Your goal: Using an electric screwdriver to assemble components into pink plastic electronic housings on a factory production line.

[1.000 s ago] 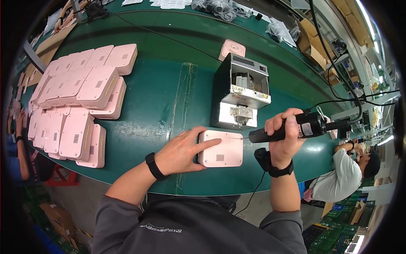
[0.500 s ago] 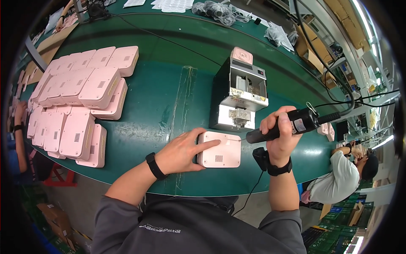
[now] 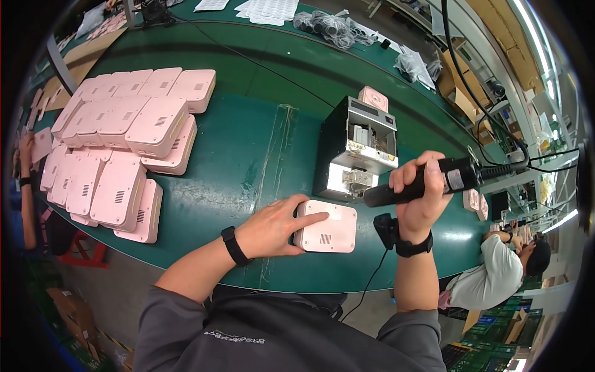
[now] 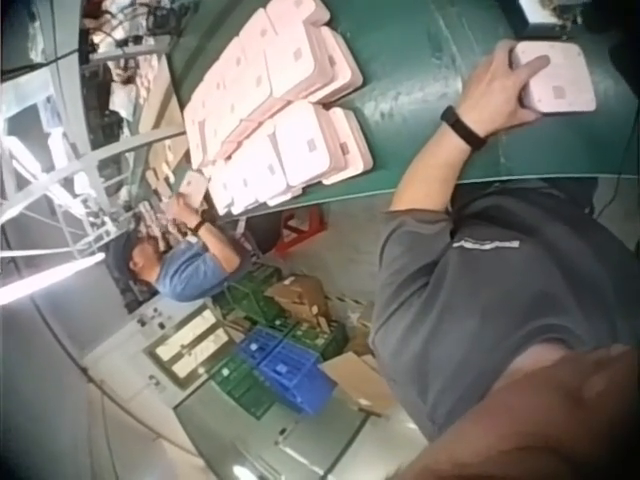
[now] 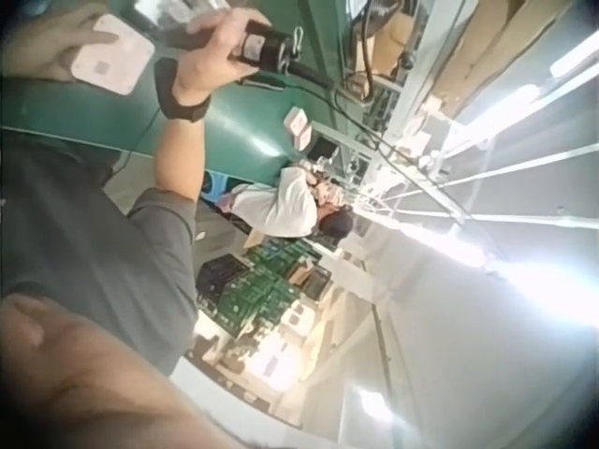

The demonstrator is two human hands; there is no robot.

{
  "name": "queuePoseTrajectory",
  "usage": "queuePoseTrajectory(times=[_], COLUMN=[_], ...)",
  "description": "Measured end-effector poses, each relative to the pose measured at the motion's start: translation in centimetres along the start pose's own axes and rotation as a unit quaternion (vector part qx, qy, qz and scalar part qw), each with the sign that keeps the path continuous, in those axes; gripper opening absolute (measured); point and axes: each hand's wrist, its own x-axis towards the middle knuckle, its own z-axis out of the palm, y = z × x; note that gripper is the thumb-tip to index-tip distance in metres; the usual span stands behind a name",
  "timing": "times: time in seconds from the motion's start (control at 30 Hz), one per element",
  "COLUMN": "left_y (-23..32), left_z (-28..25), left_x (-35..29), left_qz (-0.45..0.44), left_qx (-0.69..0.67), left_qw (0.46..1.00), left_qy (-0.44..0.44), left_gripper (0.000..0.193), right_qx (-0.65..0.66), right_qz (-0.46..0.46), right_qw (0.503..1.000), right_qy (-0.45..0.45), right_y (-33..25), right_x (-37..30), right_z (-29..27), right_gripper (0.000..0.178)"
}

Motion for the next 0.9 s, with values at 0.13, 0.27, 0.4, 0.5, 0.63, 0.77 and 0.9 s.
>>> queuePoseTrajectory(times=[0.13,0.27,0.4,0.5,0.63,0.77,0.9], left_y=[-0.2,-0.3,-0.3,-0.4,-0.3,-0.2,0.3], left_z=[-0.1,0.0,-0.2,-0.3,-0.4,-0.5,0.1], left_x=[0.1,0.3,0.4,0.4,0.6,0.7,0.6], left_qz=[0.001,0.001,-0.005,0.001,0.009,-0.002,0.010], left_qx=[0.000,-0.010,-0.011,-0.008,0.000,-0.008,-0.007], left_qw=[1.000,1.000,1.000,1.000,1.000,1.000,1.000], left_qy=[-0.003,0.003,-0.007,0.004,0.006,-0.008,-0.006], left_gripper=[0.082,0.083,0.083,0.083,0.082,0.083,0.084], right_qx=[0.023,0.032,0.032,0.049,0.059,0.033,0.003], right_qz=[0.007,0.019,0.023,0.020,0.016,0.025,0.014], right_qw=[1.000,0.999,0.998,0.997,0.998,0.999,1.000], right_qy=[-0.015,-0.024,-0.044,-0.049,-0.030,-0.025,-0.002], right_y=[-0.3,1.0,2.3,2.5,2.3,1.9,0.1], right_x=[-1.4,-1.9,-1.9,-1.8,-2.0,-1.9,-1.5], right_z=[1.0,1.2,0.9,0.9,1.1,1.3,0.2], right_gripper=[0.020,0.020,0.021,0.021,0.020,0.020,0.020])
